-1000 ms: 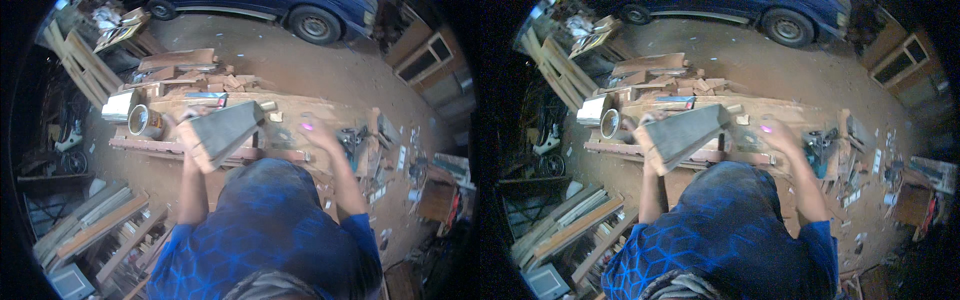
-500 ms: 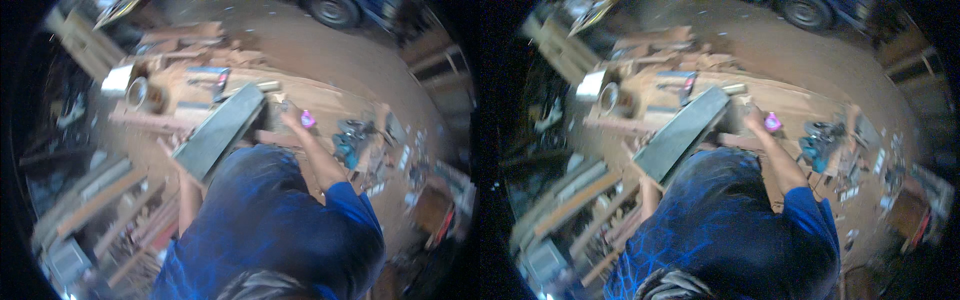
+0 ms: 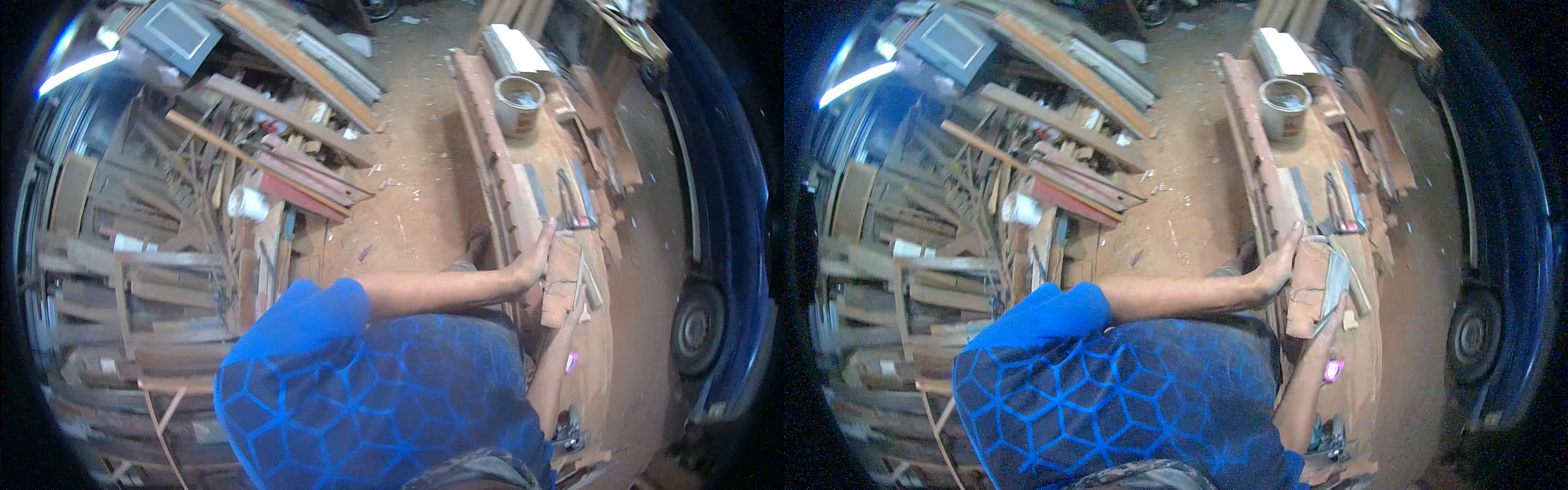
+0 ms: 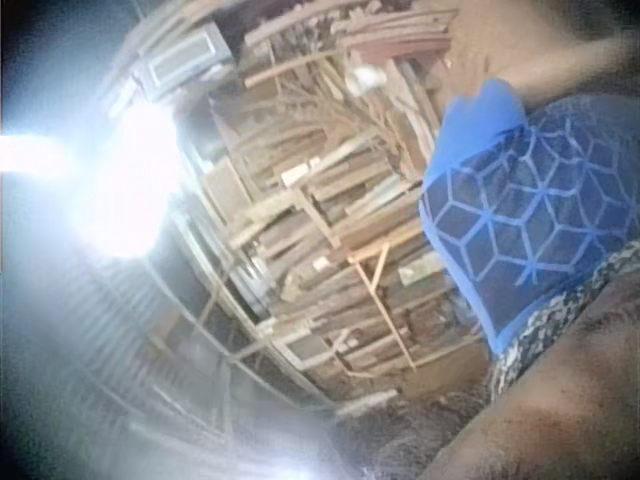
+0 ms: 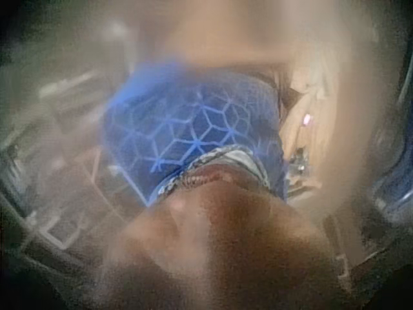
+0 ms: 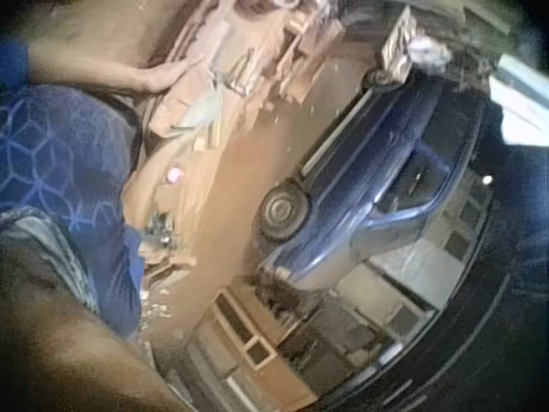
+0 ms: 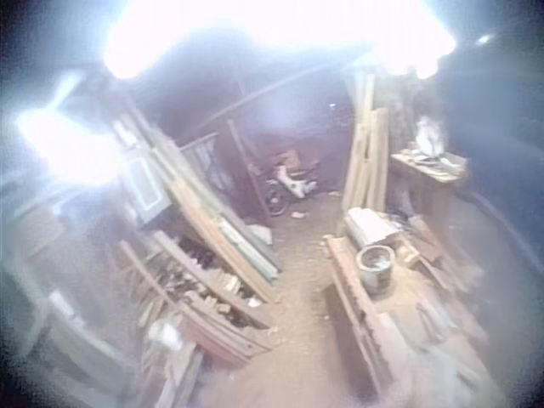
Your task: The person measures a small wooden block with a tape measure, then places it on a workbench. They proceed to hammer nails into a long wooden plank using a hammer and a nail punch, repeatedly striking the nails to secure them.
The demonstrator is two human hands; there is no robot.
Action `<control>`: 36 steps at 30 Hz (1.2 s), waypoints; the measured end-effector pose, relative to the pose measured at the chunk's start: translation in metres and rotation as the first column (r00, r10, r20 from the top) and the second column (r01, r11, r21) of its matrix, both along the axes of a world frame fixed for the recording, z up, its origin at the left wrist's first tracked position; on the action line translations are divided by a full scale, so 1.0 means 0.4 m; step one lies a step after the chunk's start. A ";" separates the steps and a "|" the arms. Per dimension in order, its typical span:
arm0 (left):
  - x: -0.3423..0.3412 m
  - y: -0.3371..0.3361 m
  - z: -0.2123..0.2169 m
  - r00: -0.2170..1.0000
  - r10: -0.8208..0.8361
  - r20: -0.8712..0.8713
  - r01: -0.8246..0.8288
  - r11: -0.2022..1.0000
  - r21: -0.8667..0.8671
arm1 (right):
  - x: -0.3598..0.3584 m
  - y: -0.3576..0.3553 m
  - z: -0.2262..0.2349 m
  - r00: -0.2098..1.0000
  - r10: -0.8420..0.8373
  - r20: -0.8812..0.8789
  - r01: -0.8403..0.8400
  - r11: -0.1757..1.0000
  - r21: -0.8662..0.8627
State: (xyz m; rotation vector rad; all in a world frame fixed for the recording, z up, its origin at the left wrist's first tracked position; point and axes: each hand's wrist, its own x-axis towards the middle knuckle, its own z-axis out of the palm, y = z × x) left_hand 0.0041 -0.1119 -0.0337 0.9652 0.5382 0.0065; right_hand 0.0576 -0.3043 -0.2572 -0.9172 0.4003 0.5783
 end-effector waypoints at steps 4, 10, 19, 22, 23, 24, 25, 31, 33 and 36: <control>-0.180 0.108 0.181 0.975 -0.147 0.168 0.113 0.974 0.197 | -0.091 0.127 0.363 1.000 0.023 -0.014 -0.022 0.998 0.063; -0.489 0.238 0.295 0.939 0.341 0.042 -0.342 0.913 0.223 | -0.175 0.365 0.518 0.988 0.094 0.120 -0.120 0.966 0.229; -0.836 0.669 0.524 0.826 0.500 0.259 -0.530 0.534 0.659 | -0.312 0.677 0.582 0.461 0.847 0.265 -0.856 0.504 -0.118; -0.959 0.803 0.493 0.811 0.564 0.154 -0.448 0.430 0.784 | -0.339 0.684 0.506 0.527 0.840 0.127 -0.833 0.541 -0.118; -0.994 0.848 0.460 0.800 0.592 0.099 -0.395 0.395 0.829 | -0.347 0.679 0.456 0.574 0.816 0.060 -0.809 0.577 -0.108; -1.025 0.902 0.401 0.788 0.610 0.080 -0.349 0.336 0.875 | -0.358 0.674 0.394 0.651 0.759 -0.010 -0.747 0.637 -0.190; -1.050 0.960 0.316 0.776 0.629 0.055 -0.294 0.282 0.913 | -0.374 0.660 0.330 0.723 0.686 -0.077 -0.676 0.681 -0.280; -1.147 1.300 -0.247 0.601 0.758 -0.254 -0.060 0.359 0.931 | -0.474 0.383 0.002 0.851 0.412 -0.325 -0.525 0.680 -0.512; -1.148 1.377 -0.276 0.558 0.748 -0.360 -0.055 0.466 0.883 | -0.533 0.328 -0.022 0.828 0.425 -0.366 -0.561 0.608 -0.562; -1.403 1.592 -0.599 0.545 0.763 -0.348 0.104 0.350 0.931 | -0.639 0.358 0.035 0.753 0.482 -0.448 -0.655 0.482 -0.583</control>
